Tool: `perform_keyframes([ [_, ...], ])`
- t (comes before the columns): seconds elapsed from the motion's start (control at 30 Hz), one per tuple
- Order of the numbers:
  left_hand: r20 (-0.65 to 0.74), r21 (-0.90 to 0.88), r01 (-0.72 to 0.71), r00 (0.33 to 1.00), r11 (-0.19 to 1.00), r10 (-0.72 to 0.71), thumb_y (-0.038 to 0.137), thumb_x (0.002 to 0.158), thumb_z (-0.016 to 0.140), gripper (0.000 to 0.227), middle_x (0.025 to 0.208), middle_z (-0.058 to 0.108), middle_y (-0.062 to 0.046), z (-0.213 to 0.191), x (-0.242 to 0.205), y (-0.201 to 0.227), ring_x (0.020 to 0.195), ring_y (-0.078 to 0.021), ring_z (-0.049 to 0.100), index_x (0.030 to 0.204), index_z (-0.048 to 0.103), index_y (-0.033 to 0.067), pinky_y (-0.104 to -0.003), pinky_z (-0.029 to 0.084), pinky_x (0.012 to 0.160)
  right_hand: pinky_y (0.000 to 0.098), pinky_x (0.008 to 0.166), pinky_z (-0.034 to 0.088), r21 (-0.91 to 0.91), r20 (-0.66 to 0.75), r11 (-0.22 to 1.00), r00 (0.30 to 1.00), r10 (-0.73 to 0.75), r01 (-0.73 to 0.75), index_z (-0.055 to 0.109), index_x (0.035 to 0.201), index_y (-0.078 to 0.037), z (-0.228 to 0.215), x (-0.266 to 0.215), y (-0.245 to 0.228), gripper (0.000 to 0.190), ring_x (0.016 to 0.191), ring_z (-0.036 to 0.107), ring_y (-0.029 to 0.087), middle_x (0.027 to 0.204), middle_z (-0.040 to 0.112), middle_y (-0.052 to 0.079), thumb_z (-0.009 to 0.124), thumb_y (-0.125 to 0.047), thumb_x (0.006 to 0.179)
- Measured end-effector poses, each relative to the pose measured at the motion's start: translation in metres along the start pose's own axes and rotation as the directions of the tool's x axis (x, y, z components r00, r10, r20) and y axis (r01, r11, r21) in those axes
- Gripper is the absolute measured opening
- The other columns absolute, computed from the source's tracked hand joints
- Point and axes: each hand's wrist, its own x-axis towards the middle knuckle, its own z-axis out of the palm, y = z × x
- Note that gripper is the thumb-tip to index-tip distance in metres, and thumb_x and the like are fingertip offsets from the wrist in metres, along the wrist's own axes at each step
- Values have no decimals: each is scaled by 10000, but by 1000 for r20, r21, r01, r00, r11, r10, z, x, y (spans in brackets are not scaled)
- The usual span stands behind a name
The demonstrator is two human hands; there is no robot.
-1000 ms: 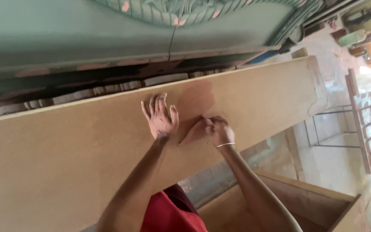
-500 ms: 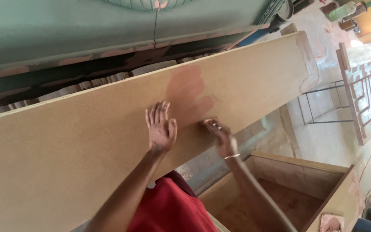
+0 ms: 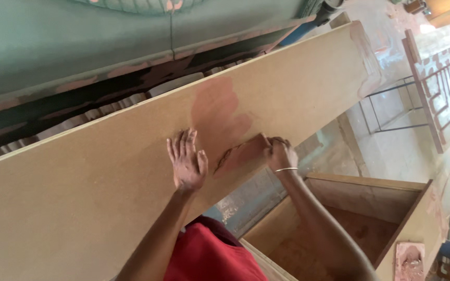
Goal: The person applies a pinkish paste to a long wooden board using a small rectangular tool. They repeatedly scoop the paste from a square container and spread it along the board's surface, focusing on edges and seams.
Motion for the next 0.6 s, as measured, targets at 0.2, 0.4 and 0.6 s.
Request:
perform_keyframes([
  [0.2, -65, -71, -15, 998, 997, 11, 322, 1034, 403, 539, 1514, 476, -229, -2, -1, 0, 1456, -424, 404, 1469, 467, 10, -607, 194, 1262, 479, 728, 565, 23, 238, 961, 932, -273, 275, 729, 948, -128, 14, -63, -91, 186, 865, 700, 346, 973, 730, 125, 625, -262, 874],
  [0.4, -98, -194, -87, 993, 977, 69, 309, 1099, 350, 516, 1513, 467, -277, -8, -2, 8, 1441, -479, 408, 1459, 454, -45, -597, 290, 1222, 418, 931, 512, 449, 259, 776, 767, -587, 442, 774, 1109, -135, -53, -121, -81, 234, 1011, 697, 278, 1088, 780, 62, 605, -201, 962],
  [0.6, -39, -315, -117, 993, 942, 110, 279, 1084, 397, 495, 1467, 489, -289, 33, -21, 67, 1388, -471, 460, 1441, 455, -59, -568, 358, 1176, 387, 980, 499, 963, 220, 194, 963, -159, -188, 721, 1064, -15, -58, -134, 67, 158, 1078, 666, 223, 1170, 737, 105, 602, -49, 965],
])
